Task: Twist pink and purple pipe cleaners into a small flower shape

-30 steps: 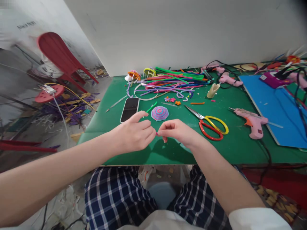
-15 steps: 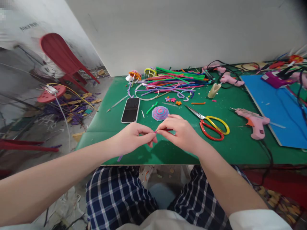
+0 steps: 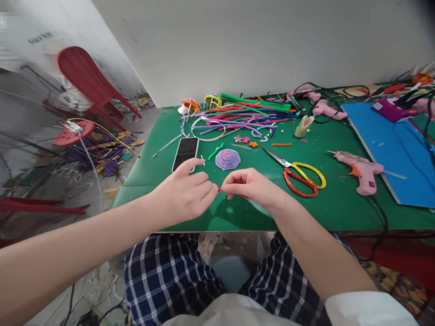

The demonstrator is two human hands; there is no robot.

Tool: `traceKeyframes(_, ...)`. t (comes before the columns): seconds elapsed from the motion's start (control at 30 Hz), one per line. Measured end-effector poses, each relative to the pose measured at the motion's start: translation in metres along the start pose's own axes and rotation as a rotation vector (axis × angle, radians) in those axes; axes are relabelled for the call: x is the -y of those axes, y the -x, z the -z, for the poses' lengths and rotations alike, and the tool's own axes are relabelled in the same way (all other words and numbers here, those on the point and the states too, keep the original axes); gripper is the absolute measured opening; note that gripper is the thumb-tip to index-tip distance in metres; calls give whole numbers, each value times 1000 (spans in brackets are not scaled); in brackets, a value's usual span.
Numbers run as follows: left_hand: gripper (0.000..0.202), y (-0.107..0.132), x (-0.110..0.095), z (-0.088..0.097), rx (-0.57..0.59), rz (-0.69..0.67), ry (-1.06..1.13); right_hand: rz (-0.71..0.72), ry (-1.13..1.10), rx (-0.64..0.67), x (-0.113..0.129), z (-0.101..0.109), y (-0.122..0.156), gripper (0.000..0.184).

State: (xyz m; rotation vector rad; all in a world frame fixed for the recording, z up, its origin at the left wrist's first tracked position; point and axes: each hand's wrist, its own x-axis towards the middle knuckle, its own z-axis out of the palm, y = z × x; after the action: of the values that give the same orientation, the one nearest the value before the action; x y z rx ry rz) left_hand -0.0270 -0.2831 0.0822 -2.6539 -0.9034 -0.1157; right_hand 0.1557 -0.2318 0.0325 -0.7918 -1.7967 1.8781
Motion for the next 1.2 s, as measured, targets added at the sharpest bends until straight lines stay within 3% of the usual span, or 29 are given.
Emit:
traceKeyframes(0.17, 31, 3, 1, -4, 271, 518, 883, 259, 363, -199, 8, 0, 6, 15)
traceKeyframes(0.23, 31, 2, 0, -3, 314, 671, 1192, 318, 441, -233, 10, 1, 8, 15)
traceKeyframes(0.37, 27, -2, -4, -2, 307, 885, 1501, 435, 489, -212, 7, 1, 8, 13)
traceKeyframes(0.5, 25, -4, -7, -2, 277, 965, 1677, 593, 689, -272, 3, 0, 6, 12)
traceKeyframes(0.73, 28, -3, -9, -6, 177, 1049, 1767, 734, 930, -336, 1, -1, 7, 15)
traceKeyframes(0.87, 27, -3, -9, -5, 139, 1014, 1635, 730, 947, -388, 2, -3, 8, 16)
traceKeyframes(1.2, 25, -1, -5, 9, 120, 633, 1094, 592, 736, -272, 13, -7, 16, 12)
